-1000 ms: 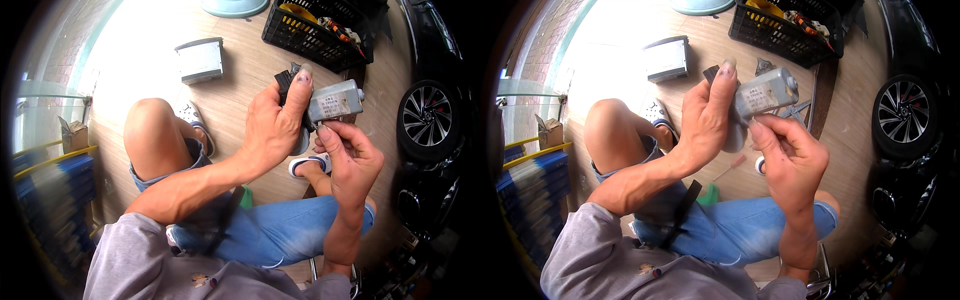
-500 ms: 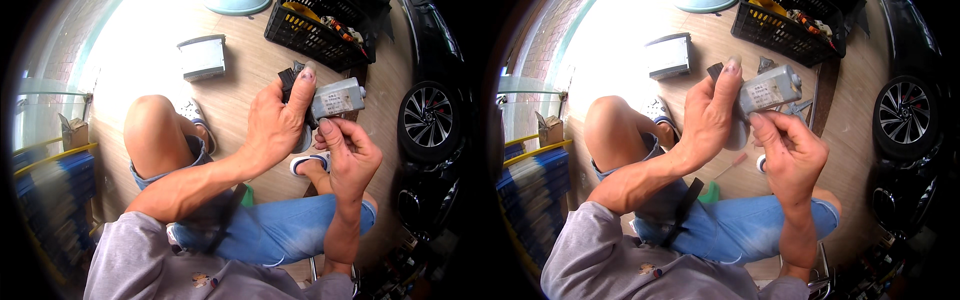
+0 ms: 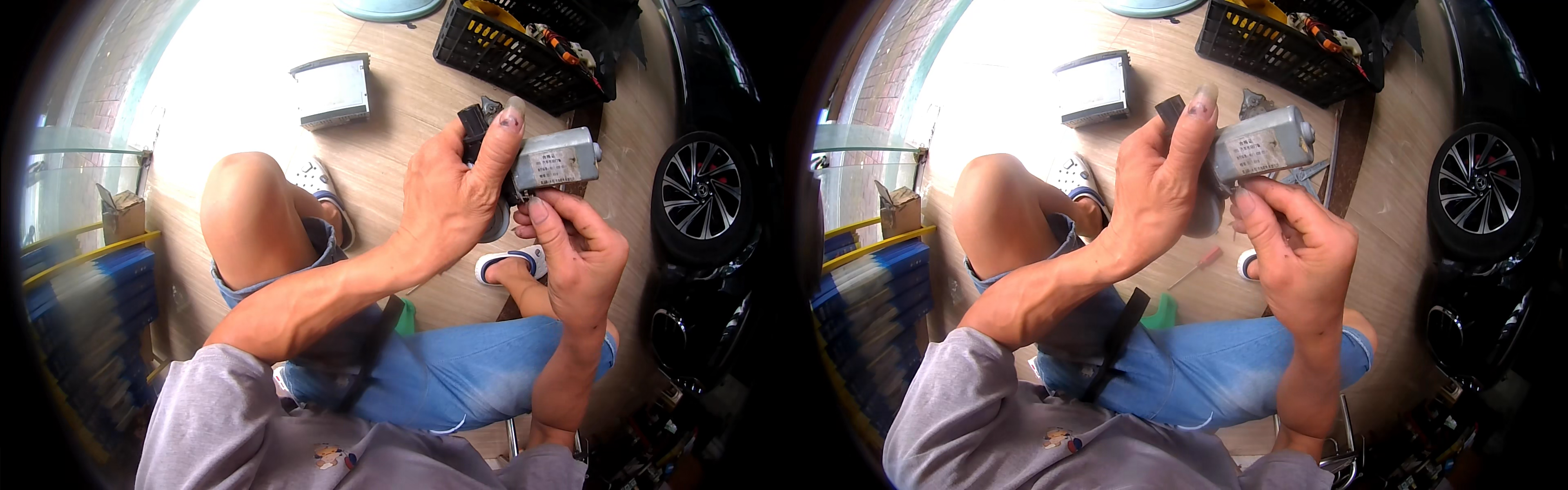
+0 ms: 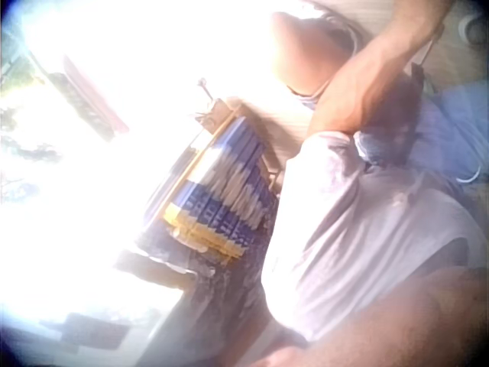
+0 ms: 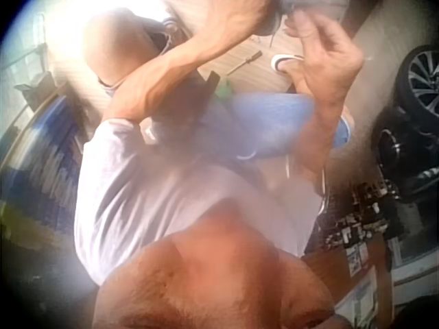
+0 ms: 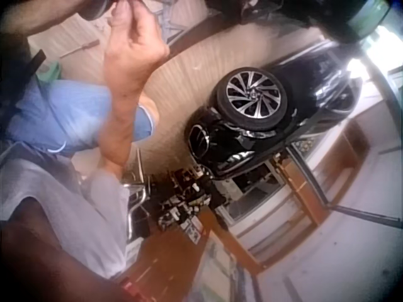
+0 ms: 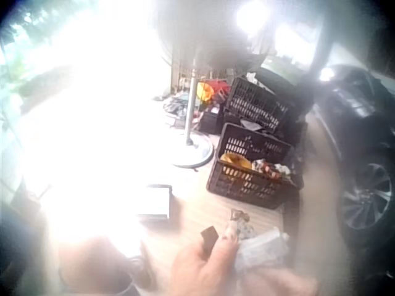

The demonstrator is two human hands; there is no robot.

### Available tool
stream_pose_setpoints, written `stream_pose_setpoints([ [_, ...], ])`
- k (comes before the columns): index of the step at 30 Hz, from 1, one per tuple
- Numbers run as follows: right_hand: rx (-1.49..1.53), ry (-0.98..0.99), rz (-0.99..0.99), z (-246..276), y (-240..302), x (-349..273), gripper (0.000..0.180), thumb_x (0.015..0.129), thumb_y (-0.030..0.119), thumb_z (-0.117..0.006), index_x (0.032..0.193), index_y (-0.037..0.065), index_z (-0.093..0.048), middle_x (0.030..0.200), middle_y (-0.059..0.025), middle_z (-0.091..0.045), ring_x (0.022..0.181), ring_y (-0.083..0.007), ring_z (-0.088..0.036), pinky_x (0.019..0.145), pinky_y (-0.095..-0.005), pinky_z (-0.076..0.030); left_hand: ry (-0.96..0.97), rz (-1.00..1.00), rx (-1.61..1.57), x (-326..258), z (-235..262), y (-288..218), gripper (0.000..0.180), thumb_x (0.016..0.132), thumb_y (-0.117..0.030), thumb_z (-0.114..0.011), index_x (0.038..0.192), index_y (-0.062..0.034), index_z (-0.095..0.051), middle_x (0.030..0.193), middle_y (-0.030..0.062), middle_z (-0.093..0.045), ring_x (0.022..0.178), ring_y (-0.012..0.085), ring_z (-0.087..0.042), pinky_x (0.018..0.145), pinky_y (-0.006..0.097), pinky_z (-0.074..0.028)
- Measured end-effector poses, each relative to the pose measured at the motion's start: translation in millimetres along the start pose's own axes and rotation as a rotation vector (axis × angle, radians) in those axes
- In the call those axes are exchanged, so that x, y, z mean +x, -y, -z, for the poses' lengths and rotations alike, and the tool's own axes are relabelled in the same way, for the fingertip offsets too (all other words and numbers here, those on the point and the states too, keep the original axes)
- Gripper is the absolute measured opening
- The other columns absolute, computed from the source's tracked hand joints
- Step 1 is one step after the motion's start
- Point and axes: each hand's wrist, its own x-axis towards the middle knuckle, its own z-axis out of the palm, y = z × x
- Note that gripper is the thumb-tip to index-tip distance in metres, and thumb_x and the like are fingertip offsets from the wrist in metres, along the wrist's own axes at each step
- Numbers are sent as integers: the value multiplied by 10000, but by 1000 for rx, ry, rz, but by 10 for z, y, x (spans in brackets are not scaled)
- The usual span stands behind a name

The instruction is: The person disassembles a small electric motor by removing screws with a screwdriver and separating the housing. They then attach the motor to a larger metal gear assembly and manipulate the components to check the fit.

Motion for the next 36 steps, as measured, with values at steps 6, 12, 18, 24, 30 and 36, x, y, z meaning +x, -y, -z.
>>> stream_pose_setpoints([
  [6, -22, 3, -14, 47, -2, 1, 162, 917, 79, -731, 1013, -51, -720, 807, -62, -695, 641, -70, -629, 453, -204, -462, 40, -22, -46, -34, -45, -49, 448, 1034, -445, -550, 821, -54, -600, 711, -46, -545, 641, 27, -447, 545, 217, -362],
  [12, -167, 11, 118, 68, -3, 17, 101, 888, 32, -738, 947, -49, -722, 790, -70, -689, 599, -74, -617, 436, -222, -457, 18, -37, 25, -34, -36, -2, 537, 971, -549, -590, 865, -29, -673, 636, 51, -632, 597, 155, -597, 586, 329, -473],
  [18, -299, 33, 287, 92, -18, 51, 98, 865, 9, -749, 946, -40, -723, 782, -67, -678, 564, -86, -597, 437, -226, -451, 24, -30, 29, -38, -33, 4, 540, 969, -552, -589, 856, -30, -668, 631, 46, -625, 591, 153, -588, 587, 329, -472],
  [24, -328, 57, 339, 90, -20, 60, 89, 863, 12, -749, 937, -26, -716, 804, -69, -688, 583, -97, -605, 469, -254, -445, 21, -28, 33, -40, -21, 5, 545, 969, -551, -585, 844, -27, -662, 625, 48, -617, 586, 153, -579, 585, 335, -467],
  [30, -404, 36, 500, 85, -110, 119, 93, 859, 38, -758, 928, -5, -715, 816, -69, -693, 609, -137, -623, 518, -287, -477, 26, -5, 26, -24, -16, -38, 557, 972, -552, -577, 821, -21, -652, 603, 50, -598, 577, 154, -568, 577, 338, -459],
  [36, -264, 83, 237, 91, -1, 68, 122, 856, 48, -766, 950, -16, -722, 843, -90, -704, 696, -150, -652, 605, -304, -514, 40, 6, -4, -18, 5, -37, 586, 972, -560, -567, 779, -12, -637, 592, 42, -576, 574, 138, -536, 563, 335, -442],
])
